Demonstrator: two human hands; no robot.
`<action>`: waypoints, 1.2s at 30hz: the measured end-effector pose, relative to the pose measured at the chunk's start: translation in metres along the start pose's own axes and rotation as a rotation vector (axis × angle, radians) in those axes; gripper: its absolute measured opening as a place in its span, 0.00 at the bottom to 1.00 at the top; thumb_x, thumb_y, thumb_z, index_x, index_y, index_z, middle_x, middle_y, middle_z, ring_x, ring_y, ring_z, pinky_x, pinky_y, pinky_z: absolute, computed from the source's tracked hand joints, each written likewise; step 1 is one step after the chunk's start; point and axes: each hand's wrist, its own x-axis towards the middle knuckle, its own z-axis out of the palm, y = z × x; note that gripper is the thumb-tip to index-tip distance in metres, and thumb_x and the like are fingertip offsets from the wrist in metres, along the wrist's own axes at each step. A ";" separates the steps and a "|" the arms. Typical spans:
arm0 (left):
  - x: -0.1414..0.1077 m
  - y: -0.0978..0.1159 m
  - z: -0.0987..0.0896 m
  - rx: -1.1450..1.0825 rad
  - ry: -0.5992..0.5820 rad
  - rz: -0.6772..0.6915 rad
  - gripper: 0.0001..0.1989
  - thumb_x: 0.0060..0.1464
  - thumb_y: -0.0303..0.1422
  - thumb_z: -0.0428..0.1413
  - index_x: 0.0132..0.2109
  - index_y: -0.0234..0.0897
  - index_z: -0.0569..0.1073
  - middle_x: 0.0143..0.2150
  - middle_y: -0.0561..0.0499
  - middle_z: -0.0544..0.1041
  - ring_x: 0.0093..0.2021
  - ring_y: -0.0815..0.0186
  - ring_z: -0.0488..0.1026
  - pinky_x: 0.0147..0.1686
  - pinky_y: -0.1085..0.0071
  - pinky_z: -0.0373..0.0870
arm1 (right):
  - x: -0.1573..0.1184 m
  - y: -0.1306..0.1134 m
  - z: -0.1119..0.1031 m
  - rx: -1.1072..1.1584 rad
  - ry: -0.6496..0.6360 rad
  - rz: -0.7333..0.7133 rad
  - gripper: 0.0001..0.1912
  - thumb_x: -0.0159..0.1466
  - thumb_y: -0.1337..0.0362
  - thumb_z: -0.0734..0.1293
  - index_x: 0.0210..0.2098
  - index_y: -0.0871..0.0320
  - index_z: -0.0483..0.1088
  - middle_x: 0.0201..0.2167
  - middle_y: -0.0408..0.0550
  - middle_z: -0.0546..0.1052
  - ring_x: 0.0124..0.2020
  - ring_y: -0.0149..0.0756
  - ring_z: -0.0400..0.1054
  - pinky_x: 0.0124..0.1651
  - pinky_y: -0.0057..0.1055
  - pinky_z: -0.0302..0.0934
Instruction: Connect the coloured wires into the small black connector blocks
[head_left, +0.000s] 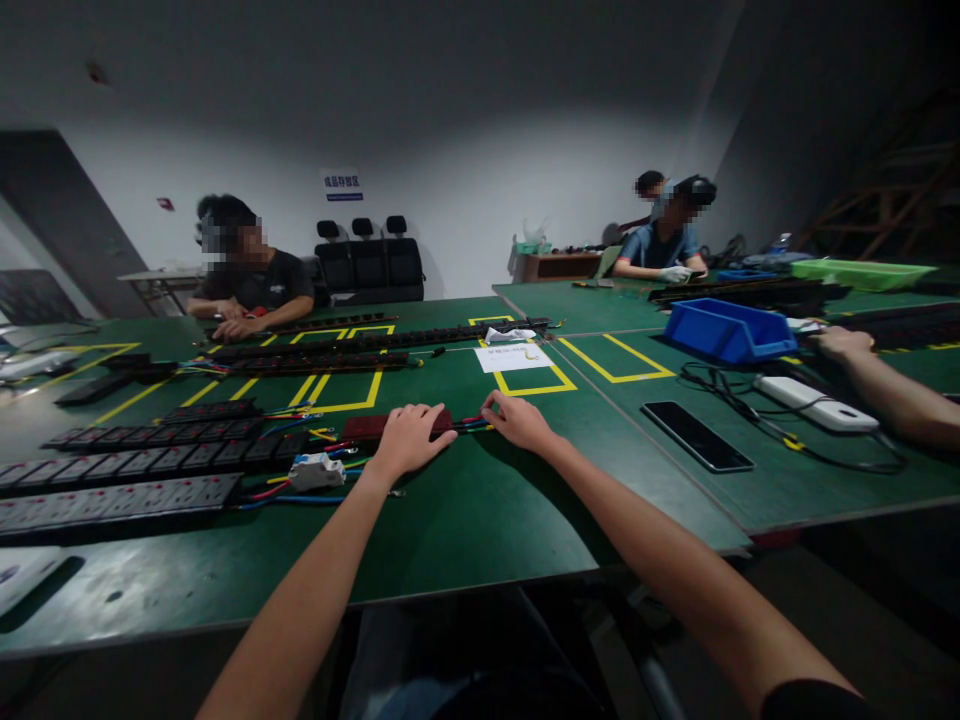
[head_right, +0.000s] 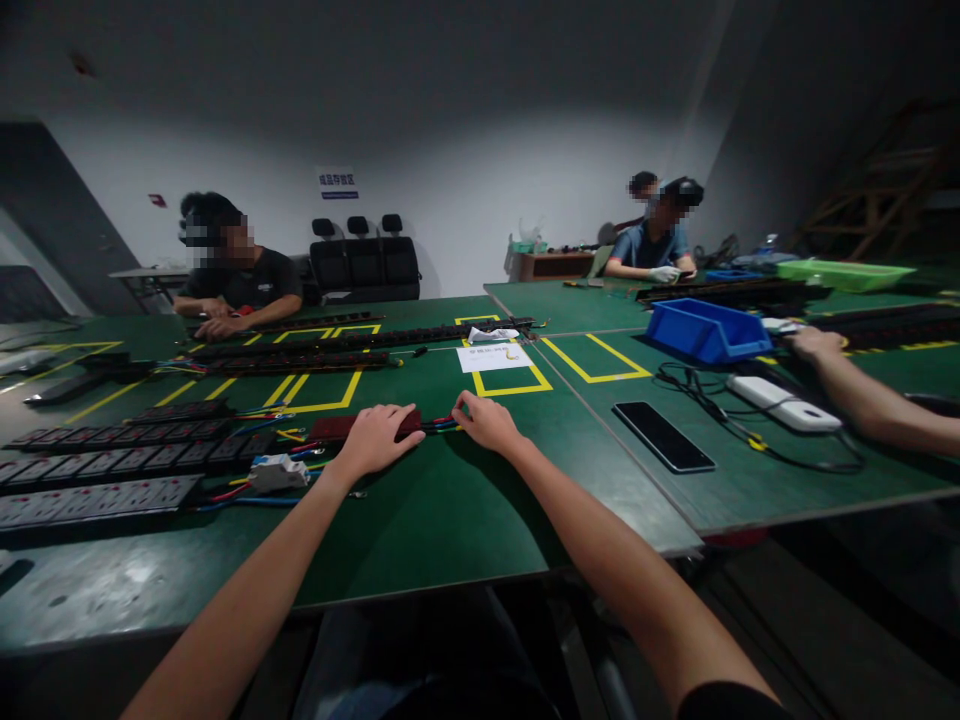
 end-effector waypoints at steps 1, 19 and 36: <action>0.000 0.000 0.000 -0.001 0.001 0.000 0.34 0.66 0.56 0.46 0.68 0.40 0.67 0.60 0.40 0.75 0.58 0.48 0.70 0.54 0.55 0.63 | 0.000 0.000 0.000 -0.003 0.007 -0.023 0.10 0.73 0.55 0.61 0.45 0.52 0.70 0.36 0.45 0.78 0.34 0.34 0.69 0.32 0.28 0.48; -0.001 0.000 -0.001 0.001 0.009 0.003 0.34 0.66 0.56 0.46 0.67 0.39 0.68 0.59 0.40 0.76 0.57 0.49 0.71 0.54 0.55 0.63 | -0.003 -0.002 -0.002 0.030 -0.062 -0.059 0.11 0.72 0.57 0.63 0.47 0.53 0.73 0.32 0.43 0.77 0.34 0.34 0.69 0.33 0.26 0.50; -0.001 0.000 -0.001 0.015 0.005 0.004 0.34 0.66 0.56 0.46 0.68 0.38 0.67 0.59 0.40 0.76 0.57 0.49 0.71 0.53 0.56 0.63 | -0.002 -0.001 -0.001 0.047 -0.045 -0.075 0.10 0.71 0.57 0.64 0.46 0.53 0.74 0.29 0.42 0.75 0.32 0.34 0.69 0.32 0.27 0.49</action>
